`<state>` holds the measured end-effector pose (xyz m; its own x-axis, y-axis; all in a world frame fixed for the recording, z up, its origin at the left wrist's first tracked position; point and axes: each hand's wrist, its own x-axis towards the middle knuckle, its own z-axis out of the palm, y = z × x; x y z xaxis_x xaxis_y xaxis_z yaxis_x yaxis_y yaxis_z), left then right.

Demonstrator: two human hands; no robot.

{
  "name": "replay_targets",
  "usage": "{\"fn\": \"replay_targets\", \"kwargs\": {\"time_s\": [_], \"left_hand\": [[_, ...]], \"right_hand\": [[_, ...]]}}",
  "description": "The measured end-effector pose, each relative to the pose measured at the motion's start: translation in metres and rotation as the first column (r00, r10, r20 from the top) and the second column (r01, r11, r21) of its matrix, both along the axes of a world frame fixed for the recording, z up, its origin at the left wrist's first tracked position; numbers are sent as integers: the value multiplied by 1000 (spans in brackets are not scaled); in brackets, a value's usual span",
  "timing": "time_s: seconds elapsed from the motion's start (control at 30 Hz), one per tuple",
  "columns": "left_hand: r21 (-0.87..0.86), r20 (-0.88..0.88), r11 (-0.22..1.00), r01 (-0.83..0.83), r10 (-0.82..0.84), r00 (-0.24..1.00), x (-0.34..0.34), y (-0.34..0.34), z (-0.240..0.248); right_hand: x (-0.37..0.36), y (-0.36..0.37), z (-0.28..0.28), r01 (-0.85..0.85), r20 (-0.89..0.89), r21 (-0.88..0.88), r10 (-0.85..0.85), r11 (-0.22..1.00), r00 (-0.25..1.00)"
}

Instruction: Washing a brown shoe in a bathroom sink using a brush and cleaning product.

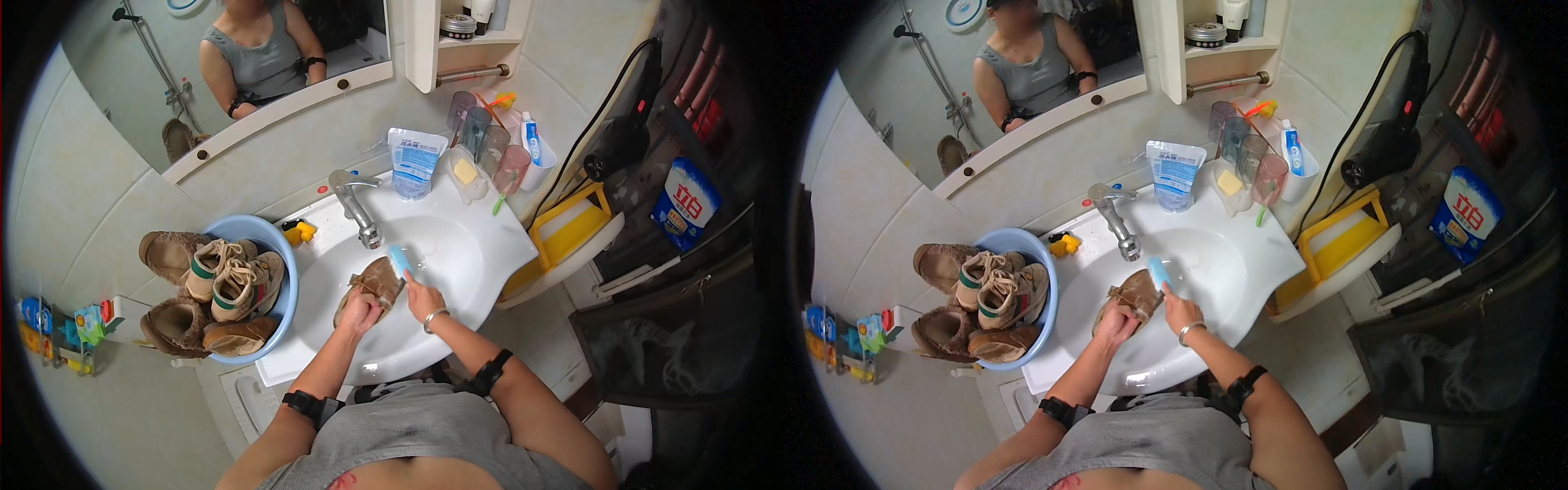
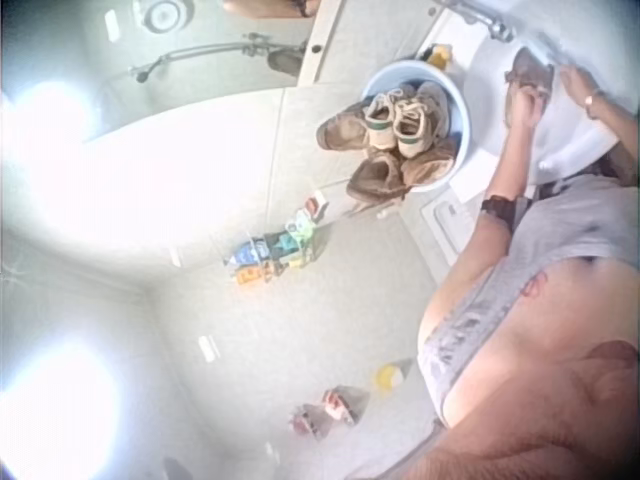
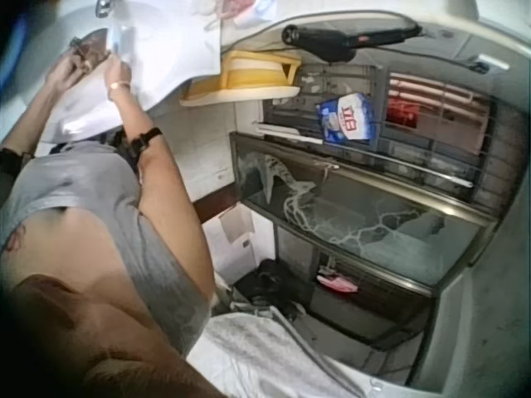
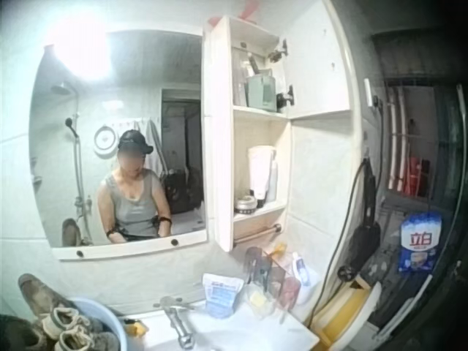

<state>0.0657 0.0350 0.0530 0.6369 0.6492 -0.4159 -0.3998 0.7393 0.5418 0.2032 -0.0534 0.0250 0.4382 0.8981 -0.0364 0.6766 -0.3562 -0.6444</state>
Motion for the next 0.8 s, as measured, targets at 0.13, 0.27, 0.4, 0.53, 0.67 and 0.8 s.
{"fn": "replay_targets", "kwargs": {"time_s": [0.13, 0.27, 0.4, 0.53, 0.67, 0.8], "left_hand": [[-9, 29, 996, -88, 88, 996, -9, 11, -5], [-40, 17, 994, -105, 106, 994, -19, 23, -15], [35, 118, 999, 13, -17, 993, -4, 15, -4], [-10, 40, 997, -82, 82, 996, -27, 24, -24], [5, 107, 999, 43, -43, 993, -26, 18, -20], [-104, 142, 993, 48, -33, 989, -29, 9, -7]], "right_hand": [[-32, -14, 19, -227, -92, 28, 229, 973, 969], [-34, -17, 24, -301, 11, -90, 303, 949, 953], [-8, 15, 22, -87, -23, -87, 86, 992, 996], [-51, -25, 44, -341, -131, -1, 338, 940, 932], [-15, -8, 14, -59, -57, -73, 55, 996, 997], [-5, 5, 2, -27, -81, -61, 22, 998, 996]]}}
